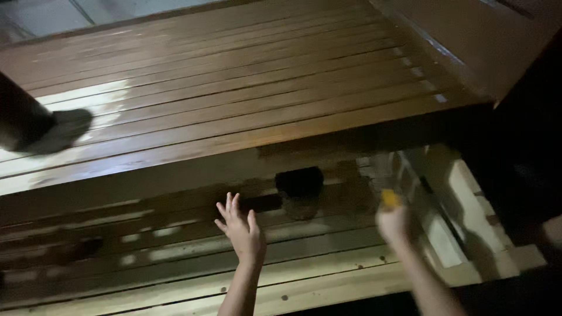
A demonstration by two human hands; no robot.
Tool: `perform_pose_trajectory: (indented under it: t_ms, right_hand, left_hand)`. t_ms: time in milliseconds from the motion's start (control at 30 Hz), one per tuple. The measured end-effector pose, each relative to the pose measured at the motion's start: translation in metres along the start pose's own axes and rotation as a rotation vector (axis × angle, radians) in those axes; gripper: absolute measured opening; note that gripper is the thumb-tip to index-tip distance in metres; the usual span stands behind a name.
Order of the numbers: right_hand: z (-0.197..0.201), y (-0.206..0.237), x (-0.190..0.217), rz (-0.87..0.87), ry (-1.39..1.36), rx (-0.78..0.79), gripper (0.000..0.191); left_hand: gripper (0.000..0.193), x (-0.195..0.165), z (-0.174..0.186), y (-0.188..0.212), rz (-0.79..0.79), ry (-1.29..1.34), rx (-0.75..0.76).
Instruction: The person applies brown wood stain with a brush to the slatted top of a wooden bench, brushing along the planks to coat the bare wood. They then move to the lower slatted shelf and continue brushing stain onto it, dipping the brush into the stain can.
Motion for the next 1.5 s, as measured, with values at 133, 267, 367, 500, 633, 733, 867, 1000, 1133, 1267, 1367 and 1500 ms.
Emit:
perform_pose_trajectory:
  t_ms: [133,267,367,500,633,733,867,1000,1133,1267,1367,1500]
  right_hand:
    - [0.104,-0.055,-0.058,-0.207,0.235,-0.159,0.04]
    - [0.122,-0.093,-0.035,-0.067,0.168,-0.197,0.035]
    - [0.091,-0.096,-0.021,-0.157,0.205,-0.148,0.037]
    - [0.027,-0.071,0.015,-0.13,-0.112,-0.141,0.054]
    - [-0.04,-0.011,0.075,0.027,-0.114,-0.12,0.046]
    - [-0.098,0.044,0.115,-0.034,-0.096,0.04,0.041]
    - [-0.149,0.11,0.174,0.059,0.036,0.218,0.031]
    - [-0.165,0.148,0.22,0.241,0.228,0.322,0.025]
    - [-0.176,0.139,0.26,0.33,-0.074,0.409,0.032]
    - [-0.161,0.106,0.299,0.495,0.018,0.337,0.022]
    - [-0.136,0.095,0.349,0.671,-0.024,0.225,0.04]
    - [-0.136,0.091,0.409,0.548,-0.082,0.309,0.025]
  left_hand:
    - [0.057,-0.02,-0.03,0.008,0.027,0.059,0.052]
    - [0.057,-0.032,-0.044,0.011,0.03,0.06,0.077]
    - [0.055,-0.026,-0.039,0.007,0.041,0.028,0.082]
    - [0.055,-0.015,-0.019,0.003,0.026,0.015,0.035]
    - [0.057,0.0,0.001,0.001,0.038,0.031,0.012]
    - [0.056,0.013,0.021,0.0,0.033,0.027,-0.025]
    - [0.058,0.038,0.056,-0.002,0.044,0.015,-0.067]
    - [0.056,0.064,0.098,-0.011,0.076,-0.008,-0.107]
    - [0.057,0.078,0.144,-0.032,0.075,-0.018,-0.172]
    - [0.059,0.084,0.191,-0.066,0.037,-0.074,-0.245]
    - [0.061,0.086,0.222,-0.094,0.019,-0.086,-0.289]
    - [0.063,0.094,0.26,-0.122,0.037,-0.034,-0.352]
Point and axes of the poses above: each hand's wrist, its own y-axis away from the middle knuckle, its own z-axis out of the back of the hand, x = y × z, the point moved 9 cm from there along -y, towards the middle knuckle, and after that the axes turned 5 degrees about y, right-handed, at the moved point
